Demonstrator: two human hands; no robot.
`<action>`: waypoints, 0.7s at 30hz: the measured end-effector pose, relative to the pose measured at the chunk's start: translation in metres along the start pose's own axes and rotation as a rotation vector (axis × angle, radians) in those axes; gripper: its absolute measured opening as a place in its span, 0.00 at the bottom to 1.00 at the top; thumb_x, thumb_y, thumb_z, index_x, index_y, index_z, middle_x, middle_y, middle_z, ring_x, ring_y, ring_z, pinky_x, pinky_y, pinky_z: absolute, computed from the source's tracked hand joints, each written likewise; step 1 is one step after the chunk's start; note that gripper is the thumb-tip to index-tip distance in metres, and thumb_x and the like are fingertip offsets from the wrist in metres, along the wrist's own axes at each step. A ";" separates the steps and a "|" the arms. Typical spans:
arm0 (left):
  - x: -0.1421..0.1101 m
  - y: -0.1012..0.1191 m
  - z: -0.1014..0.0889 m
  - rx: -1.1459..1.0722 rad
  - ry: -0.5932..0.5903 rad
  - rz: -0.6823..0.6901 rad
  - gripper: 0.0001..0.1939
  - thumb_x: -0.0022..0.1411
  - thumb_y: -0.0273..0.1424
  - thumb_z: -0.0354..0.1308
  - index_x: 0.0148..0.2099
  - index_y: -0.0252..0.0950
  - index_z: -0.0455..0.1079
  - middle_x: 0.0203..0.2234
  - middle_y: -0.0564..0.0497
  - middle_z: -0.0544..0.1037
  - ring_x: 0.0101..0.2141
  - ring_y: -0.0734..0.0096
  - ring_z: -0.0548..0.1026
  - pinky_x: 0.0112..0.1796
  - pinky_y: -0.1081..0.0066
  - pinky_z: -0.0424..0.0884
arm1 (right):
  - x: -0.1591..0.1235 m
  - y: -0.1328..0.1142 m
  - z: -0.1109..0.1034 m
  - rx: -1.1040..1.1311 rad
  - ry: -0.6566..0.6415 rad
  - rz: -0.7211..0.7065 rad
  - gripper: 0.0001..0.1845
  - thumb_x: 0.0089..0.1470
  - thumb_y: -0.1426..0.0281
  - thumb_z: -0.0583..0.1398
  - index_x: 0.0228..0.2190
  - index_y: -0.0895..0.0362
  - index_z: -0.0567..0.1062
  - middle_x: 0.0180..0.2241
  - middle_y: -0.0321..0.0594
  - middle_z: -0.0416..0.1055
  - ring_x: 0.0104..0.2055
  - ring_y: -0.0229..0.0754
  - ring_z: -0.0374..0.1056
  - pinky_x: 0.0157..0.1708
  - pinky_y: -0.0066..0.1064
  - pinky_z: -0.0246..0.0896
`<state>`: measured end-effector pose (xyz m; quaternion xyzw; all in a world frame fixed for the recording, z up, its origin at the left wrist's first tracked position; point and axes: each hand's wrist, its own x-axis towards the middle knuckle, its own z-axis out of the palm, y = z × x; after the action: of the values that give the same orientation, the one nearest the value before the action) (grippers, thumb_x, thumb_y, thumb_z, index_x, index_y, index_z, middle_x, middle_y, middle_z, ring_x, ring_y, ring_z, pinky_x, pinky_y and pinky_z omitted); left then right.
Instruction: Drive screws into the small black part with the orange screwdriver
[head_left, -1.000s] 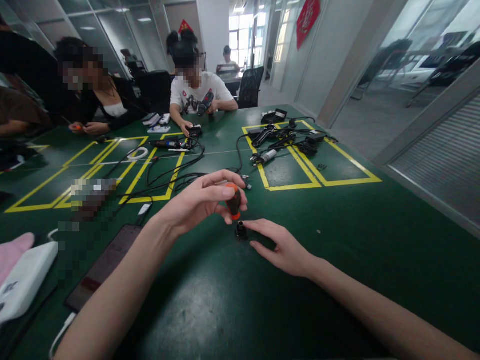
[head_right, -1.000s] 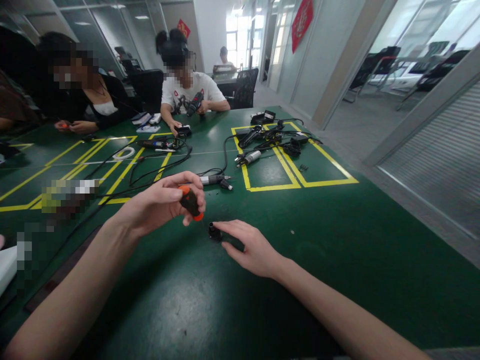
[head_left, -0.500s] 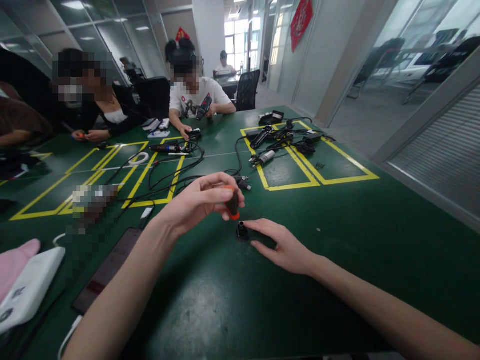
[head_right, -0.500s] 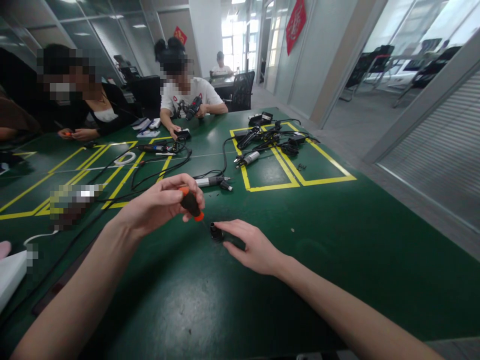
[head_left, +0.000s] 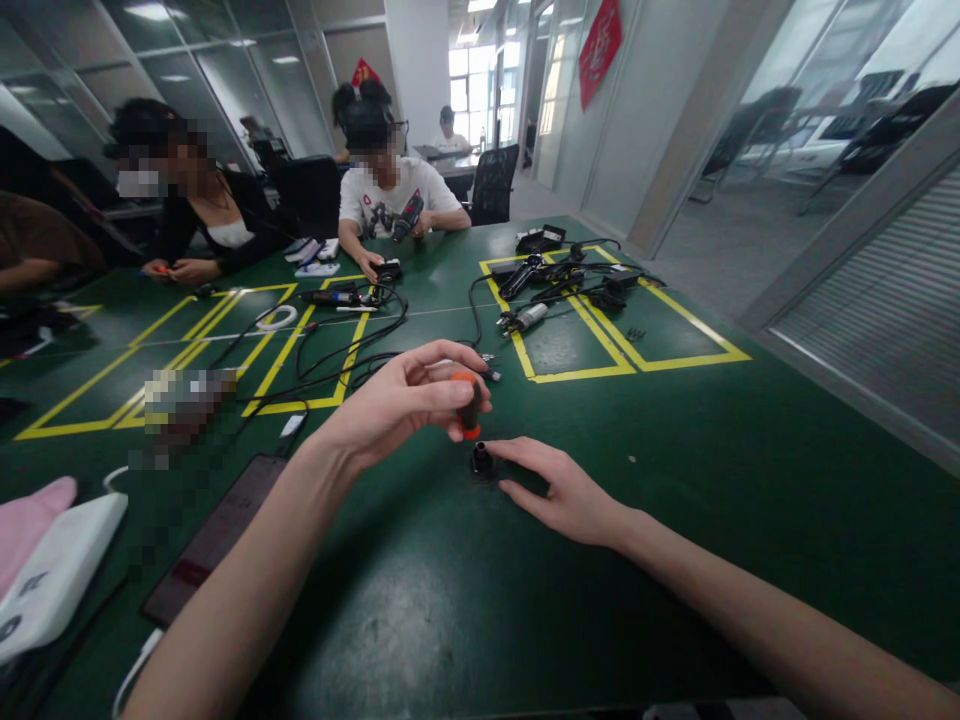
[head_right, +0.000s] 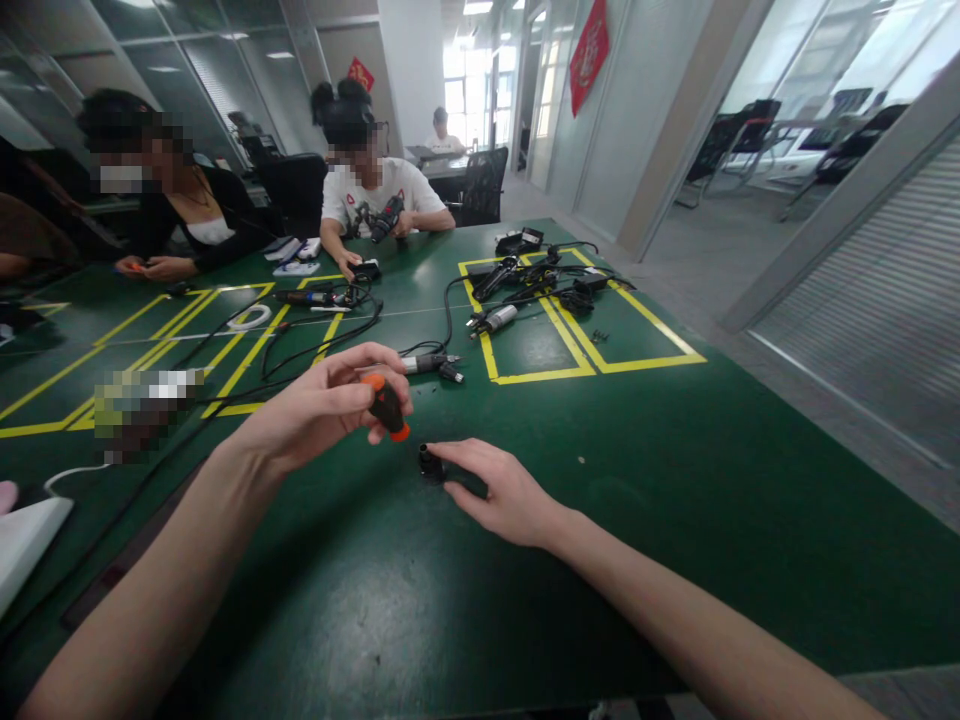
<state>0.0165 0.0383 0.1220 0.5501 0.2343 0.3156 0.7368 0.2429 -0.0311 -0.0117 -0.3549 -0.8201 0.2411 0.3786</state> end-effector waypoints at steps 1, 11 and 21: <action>0.000 0.000 0.000 0.014 0.011 0.004 0.21 0.47 0.35 0.80 0.42 0.36 0.81 0.31 0.51 0.80 0.30 0.71 0.78 0.25 0.79 0.73 | 0.000 0.000 0.000 -0.001 -0.004 0.004 0.23 0.65 0.74 0.59 0.60 0.54 0.73 0.55 0.49 0.79 0.56 0.48 0.76 0.57 0.45 0.74; -0.002 0.003 0.004 -0.037 -0.017 -0.036 0.15 0.62 0.40 0.69 0.41 0.32 0.77 0.42 0.40 0.84 0.42 0.60 0.81 0.34 0.70 0.79 | 0.001 0.002 0.000 -0.005 0.008 -0.004 0.23 0.65 0.74 0.59 0.60 0.53 0.73 0.54 0.48 0.79 0.55 0.48 0.76 0.57 0.46 0.74; -0.002 0.001 0.007 0.021 0.044 0.019 0.18 0.54 0.40 0.76 0.40 0.33 0.77 0.34 0.50 0.79 0.32 0.72 0.75 0.27 0.77 0.73 | 0.000 0.003 0.001 -0.024 0.013 -0.017 0.22 0.65 0.74 0.59 0.59 0.55 0.73 0.55 0.50 0.79 0.56 0.48 0.76 0.57 0.44 0.73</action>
<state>0.0195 0.0330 0.1253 0.5530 0.2483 0.3323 0.7226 0.2432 -0.0293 -0.0141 -0.3540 -0.8234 0.2256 0.3817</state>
